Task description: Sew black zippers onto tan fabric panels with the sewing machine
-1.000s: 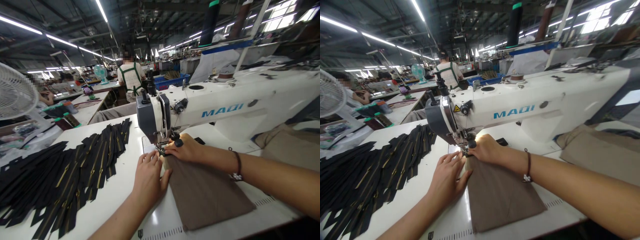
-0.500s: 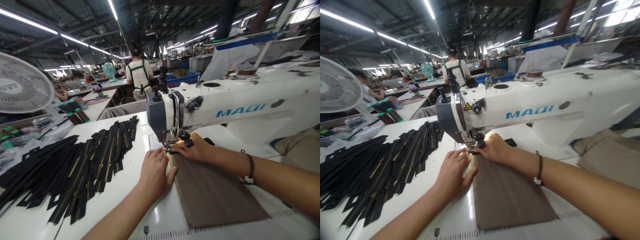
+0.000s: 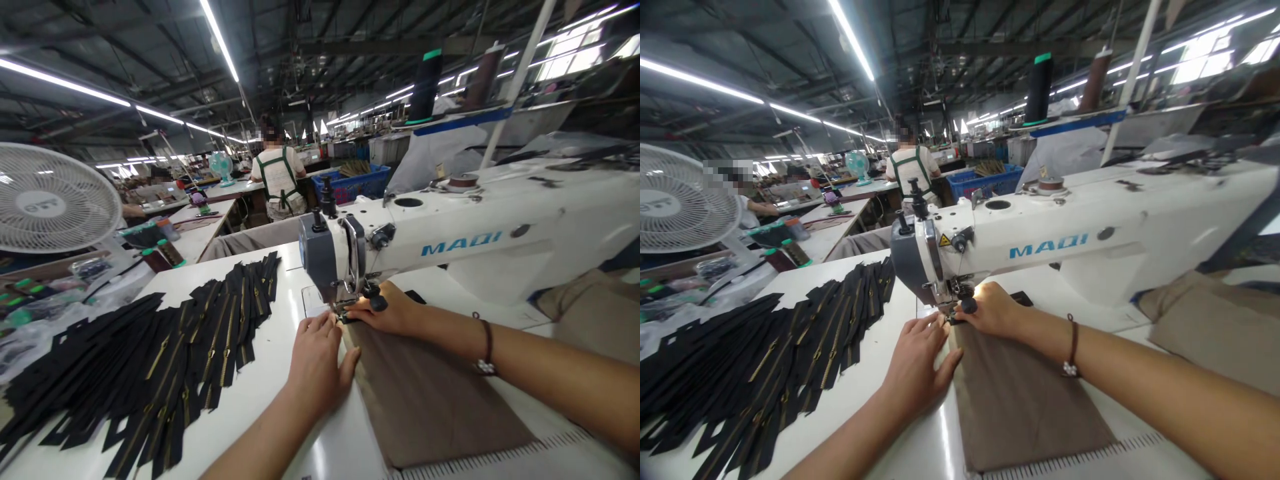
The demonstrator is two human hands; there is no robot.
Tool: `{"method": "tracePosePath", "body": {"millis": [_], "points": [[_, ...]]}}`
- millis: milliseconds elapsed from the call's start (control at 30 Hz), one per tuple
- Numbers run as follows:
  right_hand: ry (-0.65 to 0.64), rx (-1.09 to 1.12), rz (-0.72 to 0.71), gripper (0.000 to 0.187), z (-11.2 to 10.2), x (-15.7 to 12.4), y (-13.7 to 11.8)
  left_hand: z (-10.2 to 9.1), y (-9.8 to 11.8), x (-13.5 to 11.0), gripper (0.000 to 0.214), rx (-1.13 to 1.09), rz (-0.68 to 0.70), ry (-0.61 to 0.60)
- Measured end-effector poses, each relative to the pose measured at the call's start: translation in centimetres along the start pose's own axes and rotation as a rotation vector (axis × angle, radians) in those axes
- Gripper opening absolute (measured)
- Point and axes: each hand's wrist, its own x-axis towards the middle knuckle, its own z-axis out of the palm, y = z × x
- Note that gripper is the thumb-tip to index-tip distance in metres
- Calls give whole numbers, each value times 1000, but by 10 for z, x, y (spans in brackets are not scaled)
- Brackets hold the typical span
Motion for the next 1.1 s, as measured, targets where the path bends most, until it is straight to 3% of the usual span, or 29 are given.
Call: {"method": "tracePosePath", "body": {"millis": [333,633,900,1100], "points": [[15,-20,-9,34,7,-1,3,0,-1,1,18,-6,-17,-2],[1,42,11,27,-1,-4,-3,2,0,-3,18,-27,19,49],[-110,115,174,28,-5,-3,-7,4,-2,-3,22,-23,7,39],[-256,218,394,20,-35,-11,13,2,1,-9,29,-18,0,18]]}}
